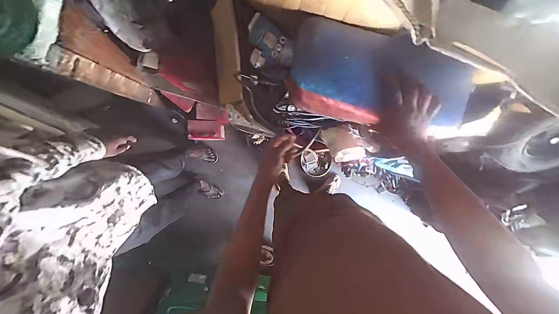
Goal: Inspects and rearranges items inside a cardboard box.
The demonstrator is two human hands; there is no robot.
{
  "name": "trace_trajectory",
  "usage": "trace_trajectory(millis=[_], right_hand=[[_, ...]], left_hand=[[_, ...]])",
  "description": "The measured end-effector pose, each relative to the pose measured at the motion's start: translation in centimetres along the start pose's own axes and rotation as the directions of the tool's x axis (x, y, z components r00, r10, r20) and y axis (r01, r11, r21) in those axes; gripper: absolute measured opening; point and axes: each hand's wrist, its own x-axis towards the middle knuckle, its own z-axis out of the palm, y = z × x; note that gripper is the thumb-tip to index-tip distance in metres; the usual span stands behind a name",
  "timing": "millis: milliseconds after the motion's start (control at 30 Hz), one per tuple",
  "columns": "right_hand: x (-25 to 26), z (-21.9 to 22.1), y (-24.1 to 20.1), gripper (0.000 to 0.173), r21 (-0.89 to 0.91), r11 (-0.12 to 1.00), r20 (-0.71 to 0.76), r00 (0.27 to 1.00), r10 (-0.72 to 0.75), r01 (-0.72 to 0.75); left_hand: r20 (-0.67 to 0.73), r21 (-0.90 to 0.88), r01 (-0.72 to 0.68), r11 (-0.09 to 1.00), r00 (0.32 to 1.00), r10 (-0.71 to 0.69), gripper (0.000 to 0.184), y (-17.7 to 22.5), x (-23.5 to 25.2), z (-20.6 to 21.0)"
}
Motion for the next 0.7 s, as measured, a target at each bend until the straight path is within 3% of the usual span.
trace_trajectory(millis=[100,133,233,300,400,467,533,600,700], right_hand=[[0.9,-0.4,0.4,0.111,0.013,1.000,0.032,0.999,0.000,0.000],[1.0,-0.7,0.5,0.111,0.040,0.999,0.049,0.999,-0.007,0.005],[0.6,-2.0,1.8,0.110,0.178,0.983,0.112,0.992,-0.065,0.044],[-0.3,-3.0,2.8,0.096,0.353,0.935,0.064,0.997,-0.051,0.025],[-3.1,-4.9,3.4,0.074,0.621,0.782,-0.070,0.991,0.110,-0.043],[-6.5,-5.8,3.5,0.072,0.707,0.700,-0.072,0.973,0.220,-0.105],[-9.6,-5.6,4.8,0.071,0.752,0.647,-0.069,0.960,0.270,-0.128],[-13.2,-4.3,6.5,0.069,0.777,0.608,-0.025,0.956,0.292,-0.165],[-18.6,-0.3,10.3,0.069,0.759,0.568,0.170,0.939,0.298,-0.318]], left_hand=[[-0.244,0.018,0.025,1.000,0.970,-0.020,0.026,-2.7,-0.2,-2.3],[-0.242,0.062,0.052,0.997,0.970,-0.036,0.027,-3.0,-0.6,-2.5],[-0.092,0.123,0.136,0.983,0.988,-0.125,0.035,-3.3,-1.1,-0.3],[0.051,0.081,0.202,0.976,0.977,-0.206,0.043,-3.6,0.2,2.9],[0.200,0.069,0.330,0.942,0.920,-0.337,0.056,-5.1,3.3,9.0],[0.231,0.034,0.429,0.903,0.875,-0.424,0.065,-5.3,4.0,12.9],[0.176,-0.116,0.409,0.905,0.905,-0.386,0.059,-4.4,6.1,15.9],[0.096,-0.350,0.299,0.888,0.954,-0.283,0.038,-2.4,7.6,17.5],[-0.040,-0.434,0.214,0.875,0.966,-0.257,0.029,2.3,8.4,19.3]])
